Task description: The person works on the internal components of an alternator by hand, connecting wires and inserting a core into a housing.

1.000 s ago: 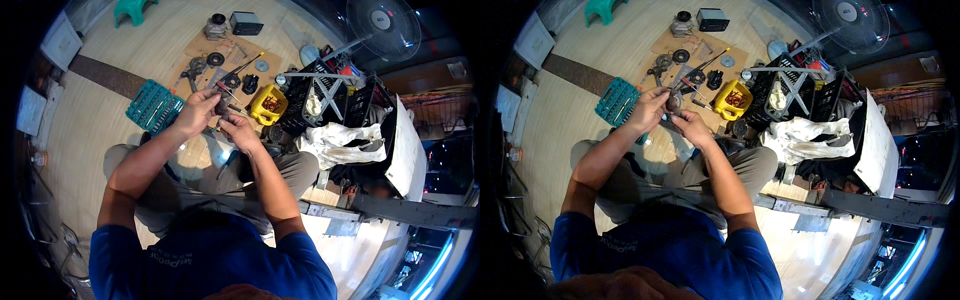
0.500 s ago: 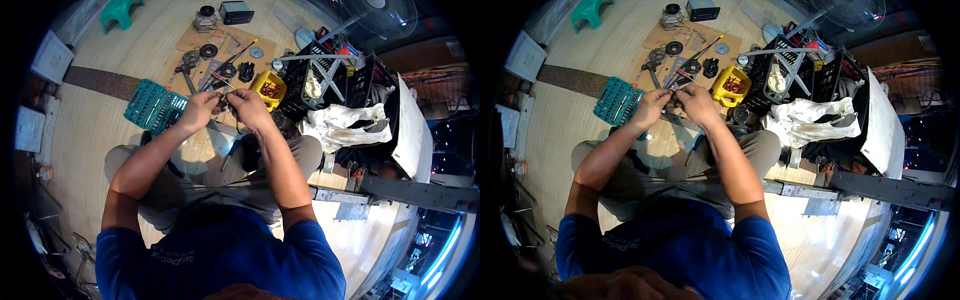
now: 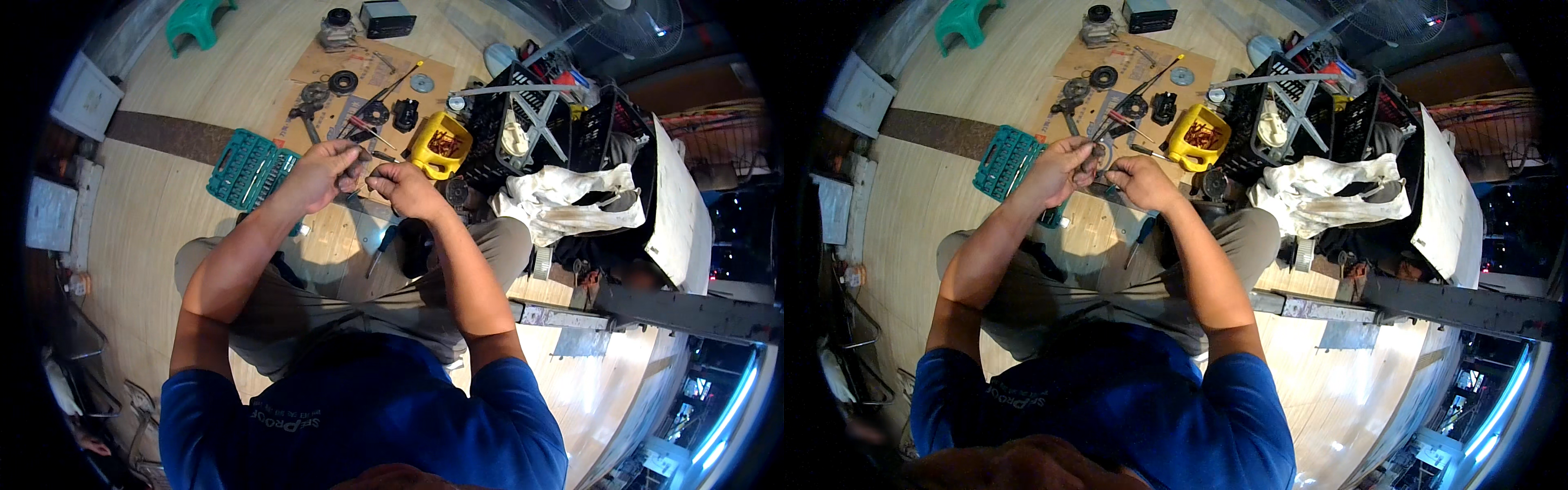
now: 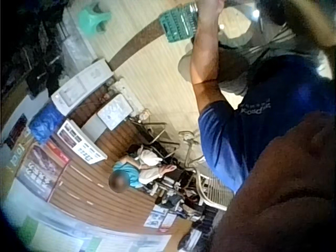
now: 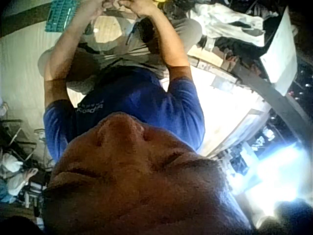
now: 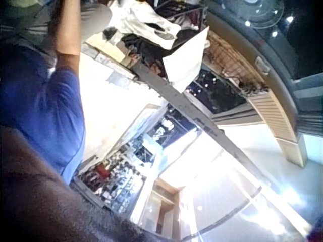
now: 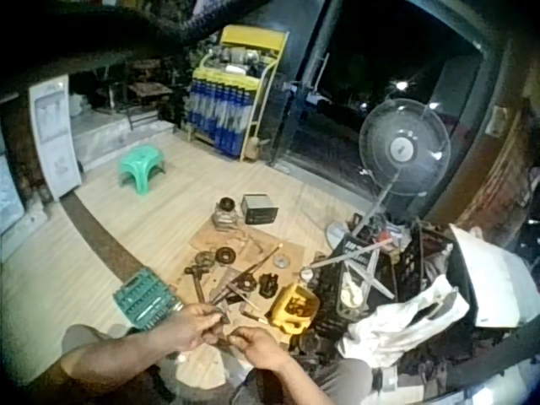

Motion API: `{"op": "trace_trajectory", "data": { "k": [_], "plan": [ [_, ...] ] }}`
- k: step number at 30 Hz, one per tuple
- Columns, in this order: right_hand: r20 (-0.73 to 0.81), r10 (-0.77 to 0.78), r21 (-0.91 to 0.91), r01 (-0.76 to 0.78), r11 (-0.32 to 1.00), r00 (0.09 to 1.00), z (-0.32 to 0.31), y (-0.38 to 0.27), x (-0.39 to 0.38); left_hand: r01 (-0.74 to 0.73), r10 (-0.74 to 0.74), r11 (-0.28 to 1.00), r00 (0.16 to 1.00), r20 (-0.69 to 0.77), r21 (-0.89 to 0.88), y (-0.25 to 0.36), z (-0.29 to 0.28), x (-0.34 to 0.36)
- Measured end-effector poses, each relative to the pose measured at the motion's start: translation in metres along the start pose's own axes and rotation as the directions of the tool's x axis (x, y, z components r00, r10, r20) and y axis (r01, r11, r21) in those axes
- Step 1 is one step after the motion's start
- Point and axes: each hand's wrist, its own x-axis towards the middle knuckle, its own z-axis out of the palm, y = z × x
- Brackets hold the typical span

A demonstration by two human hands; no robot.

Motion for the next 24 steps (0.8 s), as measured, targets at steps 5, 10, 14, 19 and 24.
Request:
{"op": "trace_trajectory", "data": {
  "k": [5, 10, 14, 19, 24],
  "plan": [
    [0.081, 0.064, -0.175, -0.049, 0.983, 0.995, -0.020, 0.000, 0.011, 0.070, -0.063, 0.726, 0.997, -0.035, 0.684, -0.003, 0.009, 0.000],
    [-0.020, 0.176, -0.059, -0.177, 0.982, 0.984, -0.015, -0.008, 0.011, 0.085, -0.069, 0.571, 0.996, -0.055, 0.817, -0.020, 0.006, 0.005],
    [0.019, 0.281, 0.525, -0.249, 0.814, 0.960, 0.012, -0.041, -0.006, -0.051, 0.183, 0.870, 0.957, -0.227, 0.490, -0.023, -0.006, 0.009],
    [0.097, 0.223, 0.522, -0.241, 0.818, 0.970, 0.038, 0.004, -0.009, -0.279, 0.262, 0.956, 0.951, -0.163, -0.091, -0.007, 0.007, 0.009],
    [0.122, 0.101, 0.031, -0.105, 0.994, 0.987, 0.001, 0.012, -0.007, -0.080, 0.094, 0.988, 0.991, 0.098, -0.134, -0.001, -0.001, 0.000]
  ]
}}
